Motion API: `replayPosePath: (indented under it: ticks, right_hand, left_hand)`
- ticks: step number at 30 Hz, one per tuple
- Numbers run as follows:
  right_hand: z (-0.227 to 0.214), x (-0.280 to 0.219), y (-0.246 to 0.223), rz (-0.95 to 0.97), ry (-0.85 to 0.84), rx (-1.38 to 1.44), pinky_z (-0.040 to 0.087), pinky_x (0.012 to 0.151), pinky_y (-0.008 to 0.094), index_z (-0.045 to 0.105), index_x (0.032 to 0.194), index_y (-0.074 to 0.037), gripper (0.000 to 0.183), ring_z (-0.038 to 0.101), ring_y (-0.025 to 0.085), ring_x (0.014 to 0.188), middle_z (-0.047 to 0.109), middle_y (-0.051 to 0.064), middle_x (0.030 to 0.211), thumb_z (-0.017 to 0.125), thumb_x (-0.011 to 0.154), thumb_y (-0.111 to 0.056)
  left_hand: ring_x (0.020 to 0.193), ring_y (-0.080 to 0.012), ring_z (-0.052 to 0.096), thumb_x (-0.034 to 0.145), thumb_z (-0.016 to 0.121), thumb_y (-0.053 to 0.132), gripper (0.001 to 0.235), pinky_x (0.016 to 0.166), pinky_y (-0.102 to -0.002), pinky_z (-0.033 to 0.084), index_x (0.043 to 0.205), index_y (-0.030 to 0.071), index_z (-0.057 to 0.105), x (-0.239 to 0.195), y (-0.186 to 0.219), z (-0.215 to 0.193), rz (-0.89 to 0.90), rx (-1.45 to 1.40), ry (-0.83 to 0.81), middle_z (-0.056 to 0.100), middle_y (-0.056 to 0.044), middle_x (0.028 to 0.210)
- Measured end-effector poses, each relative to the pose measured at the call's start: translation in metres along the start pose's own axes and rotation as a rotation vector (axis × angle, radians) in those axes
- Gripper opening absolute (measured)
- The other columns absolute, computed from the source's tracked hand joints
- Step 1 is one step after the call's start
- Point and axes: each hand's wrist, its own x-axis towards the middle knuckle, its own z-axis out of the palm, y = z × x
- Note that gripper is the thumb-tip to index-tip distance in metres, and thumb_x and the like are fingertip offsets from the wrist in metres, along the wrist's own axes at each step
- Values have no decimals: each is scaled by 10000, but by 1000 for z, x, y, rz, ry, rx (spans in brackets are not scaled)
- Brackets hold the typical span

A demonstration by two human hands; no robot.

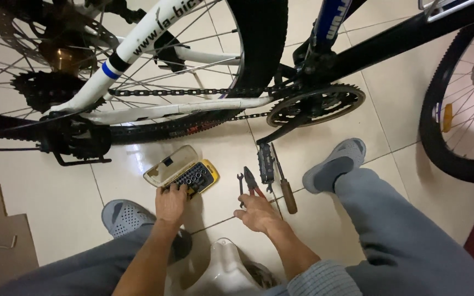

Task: The person sits on the floor and works on the rear derailleur and chain of a white bicycle. They use a screwdriver to adjust the derailleur and a wrench to tighten bolts on the crankset. The person also selects different bits from a yellow toolkit to perform the adjustments.

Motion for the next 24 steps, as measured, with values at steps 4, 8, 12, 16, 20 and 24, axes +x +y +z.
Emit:
replayPosePath:
  ticks: [4,8,12,16,20,24]
  right_hand:
    - [-5,-5,-6,4,4,-26,506,1067,462,537,1439,-59,539,585,356,1308,619,249,1352,623,967,-304]
    - [1,3,0,0,17,-60,508,1068,462,550,1428,-72,557,590,341,1305,632,233,1336,654,952,-342]
    - [5,11,9,-18,10,-84,505,1067,476,546,1431,-71,554,591,352,1303,634,233,1336,638,964,-355]
    - [12,20,17,-43,24,-57,508,1062,473,548,1428,-63,566,594,361,1295,639,234,1322,633,966,-380]
    - [10,17,14,-37,29,-30,519,1053,460,552,1424,-55,567,598,346,1293,640,237,1321,640,965,-377]
    - [15,21,18,-34,36,-24,523,1042,471,551,1424,-53,561,604,354,1283,643,243,1310,638,968,-368]
  left_hand:
    - [718,-196,720,929,599,228,18,835,-373,444,937,212,597,-2,-1,19,-70,21,130,654,-13,870]
    - [672,-213,705,951,568,199,116,782,-376,476,837,192,592,-4,0,22,-85,39,220,640,-29,769]
    - [642,-234,692,937,563,198,121,758,-406,467,824,170,595,-1,3,33,-45,37,254,628,-44,740]
    - [636,-232,680,926,549,171,106,749,-402,446,835,164,604,-5,9,-10,5,50,236,612,-44,730]
    - [702,-257,687,956,504,153,171,753,-429,423,922,146,671,-3,5,12,58,36,150,650,-68,798]
    - [748,-254,695,940,531,186,186,759,-426,414,974,139,708,2,3,30,62,37,152,653,-73,833]
